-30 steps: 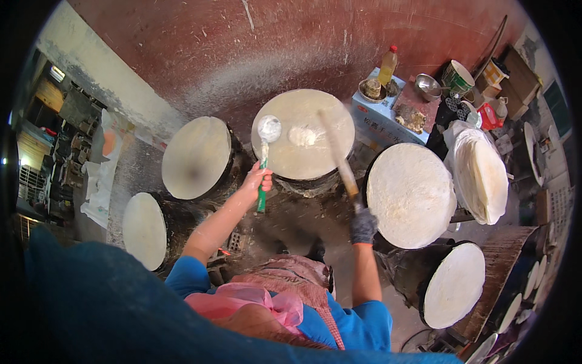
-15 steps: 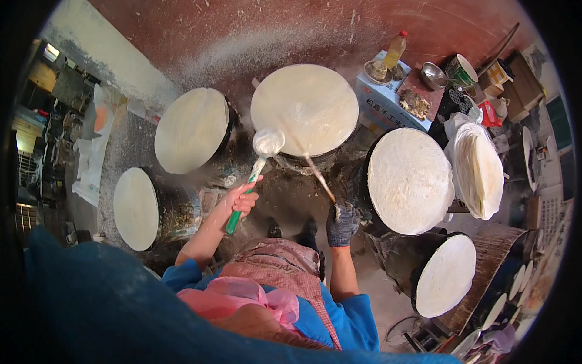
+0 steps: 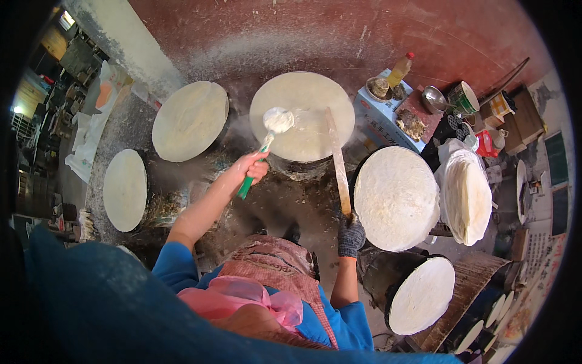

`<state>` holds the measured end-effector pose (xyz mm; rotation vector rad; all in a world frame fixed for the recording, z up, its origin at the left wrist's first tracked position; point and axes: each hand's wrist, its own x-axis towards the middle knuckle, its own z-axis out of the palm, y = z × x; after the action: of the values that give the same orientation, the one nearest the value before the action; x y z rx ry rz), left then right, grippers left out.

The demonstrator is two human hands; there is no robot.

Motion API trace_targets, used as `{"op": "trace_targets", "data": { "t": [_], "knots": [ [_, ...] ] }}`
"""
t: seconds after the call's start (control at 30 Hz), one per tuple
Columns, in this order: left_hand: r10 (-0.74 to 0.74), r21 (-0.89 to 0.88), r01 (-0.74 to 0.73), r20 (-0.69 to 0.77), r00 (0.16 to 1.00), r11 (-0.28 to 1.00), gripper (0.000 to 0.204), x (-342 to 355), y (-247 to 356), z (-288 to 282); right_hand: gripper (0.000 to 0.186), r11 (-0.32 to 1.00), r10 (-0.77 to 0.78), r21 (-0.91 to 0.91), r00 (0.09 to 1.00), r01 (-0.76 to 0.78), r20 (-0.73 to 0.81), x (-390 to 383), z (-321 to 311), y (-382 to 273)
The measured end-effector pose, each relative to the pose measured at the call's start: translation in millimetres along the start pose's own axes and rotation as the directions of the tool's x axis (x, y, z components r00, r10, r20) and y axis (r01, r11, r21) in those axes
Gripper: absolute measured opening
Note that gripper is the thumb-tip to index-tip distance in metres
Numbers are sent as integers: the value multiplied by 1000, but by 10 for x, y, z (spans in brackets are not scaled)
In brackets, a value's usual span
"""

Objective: The person scoops batter from a large metal bowl and pours it onto multiple hot griddles. They use a wooden spreader to spread the batter into thin circular crepes, then flip and remove the cooked crepes, stacking them on a nearby surface.

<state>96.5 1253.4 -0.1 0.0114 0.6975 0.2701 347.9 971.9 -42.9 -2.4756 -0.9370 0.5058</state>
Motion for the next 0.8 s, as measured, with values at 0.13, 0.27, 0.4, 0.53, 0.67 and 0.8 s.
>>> {"op": "trace_targets", "data": {
  "t": [0.13, 0.27, 0.4, 0.53, 0.67, 0.8],
  "knots": [
    [181, 262, -146, -115, 977, 954, 13, 575, 239, 328, 44, 972, -219, 69, 972, 225, -83, -44, 62, -8],
    [319, 447, -226, -144, 937, 866, 13, 1051, 341, 356, 43, 963, -249, 87, 965, 256, -82, -56, 179, -221],
    [367, 504, -239, -172, 914, 830, 10, 1168, 359, 368, 42, 983, -182, -28, 983, 181, -37, -133, 197, -406],
    [-114, -191, 102, -51, 992, 976, 8, 800, 596, 493, 40, 970, -185, 109, 954, 215, -236, -353, 133, -400],
    [119, 227, -159, 180, 976, 961, 5, 170, 544, 265, 36, 976, 59, 217, 927, 25, -369, -600, 154, -265],
    [16, 246, -70, 215, 976, 967, 19, -185, 309, -37, 33, 970, 27, 230, 913, 74, -408, -760, 263, -98]
  ]
}}
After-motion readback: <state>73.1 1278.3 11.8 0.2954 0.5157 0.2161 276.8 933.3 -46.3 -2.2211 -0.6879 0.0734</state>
